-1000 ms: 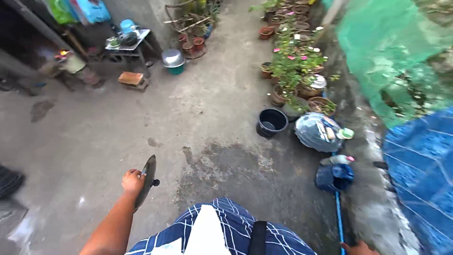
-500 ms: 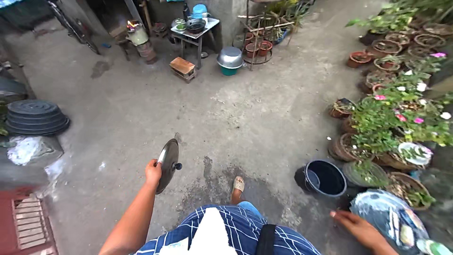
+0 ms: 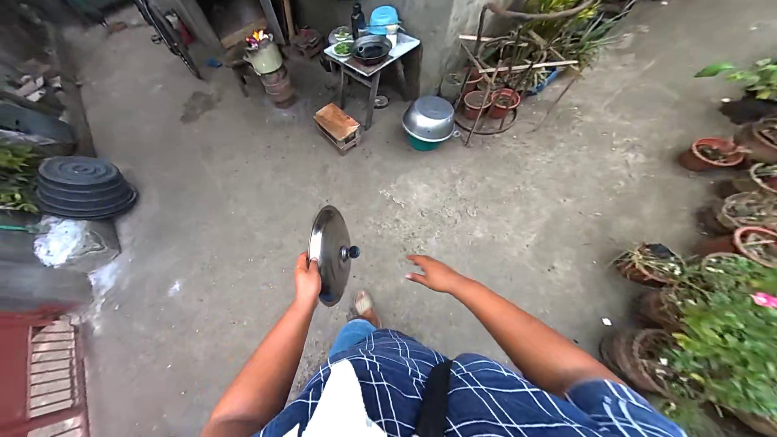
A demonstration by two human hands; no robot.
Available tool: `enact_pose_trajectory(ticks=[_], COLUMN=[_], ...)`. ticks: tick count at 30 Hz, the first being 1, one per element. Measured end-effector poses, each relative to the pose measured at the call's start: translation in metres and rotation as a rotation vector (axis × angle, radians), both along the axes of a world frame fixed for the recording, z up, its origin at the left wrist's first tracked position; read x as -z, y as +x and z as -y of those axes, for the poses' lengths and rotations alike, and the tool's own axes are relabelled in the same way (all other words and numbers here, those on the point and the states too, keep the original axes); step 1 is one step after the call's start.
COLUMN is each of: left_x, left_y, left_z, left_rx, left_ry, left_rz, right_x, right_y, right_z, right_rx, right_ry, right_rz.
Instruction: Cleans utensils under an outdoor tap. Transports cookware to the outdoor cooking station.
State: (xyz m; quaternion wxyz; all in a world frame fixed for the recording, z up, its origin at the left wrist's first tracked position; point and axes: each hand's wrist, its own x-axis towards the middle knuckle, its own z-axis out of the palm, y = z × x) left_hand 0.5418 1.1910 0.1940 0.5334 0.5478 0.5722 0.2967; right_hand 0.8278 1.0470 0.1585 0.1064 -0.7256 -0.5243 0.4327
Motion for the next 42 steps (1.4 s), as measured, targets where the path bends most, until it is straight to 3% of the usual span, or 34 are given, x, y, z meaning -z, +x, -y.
enact_pose_trajectory(ticks=[4,9,12,15,22,27,37,39,42], left_x=[0.006,-0.011,-0.02,-0.023,-0.01,-0.013,0.029,0.033,0.034], left_y=[0.068,0.148,0.193,0.245,0.385,0.491,0.624,0.648,0.669], left_z=[-0.082,-0.207,-0.276,-0.34,-0.499,-0.6,-0.776,-0.827,-0.911], left_rx=[-0.044,-0.09,-0.083,-0.116,-0.188,-0.285,-0.302,-0.141,0.361], left_ry=[0.022,0.006,-0.012,-0.076,-0.176,-0.199,-0.308,-0.273,-0.161], left_rz=[0.104,0.182,0.203,0.251,0.353,0.365,0.352,0.278,-0.052], right_x=[-0.006,-0.014,-0.014,-0.006,-0.003,-0.034,-0.01,-0.013,-0.03], right_y=[-0.002,0.045,0.092,0.146,0.297,0.396,0.518,0.548,0.598], right_z=[-0.148,-0.265,-0.32,-0.368,-0.515,-0.638,-0.851,-0.897,-0.959], right_rx=[0.093,0.201,0.161,0.166,0.131,0.033,0.008,0.044,0.097], right_ry=[0.179,0.374,0.433,0.623,0.835,0.658,0.402,0.357,0.186], right_rz=[-0.068,-0.018,0.115,0.24,0.198,0.175,0.271,0.273,0.261])
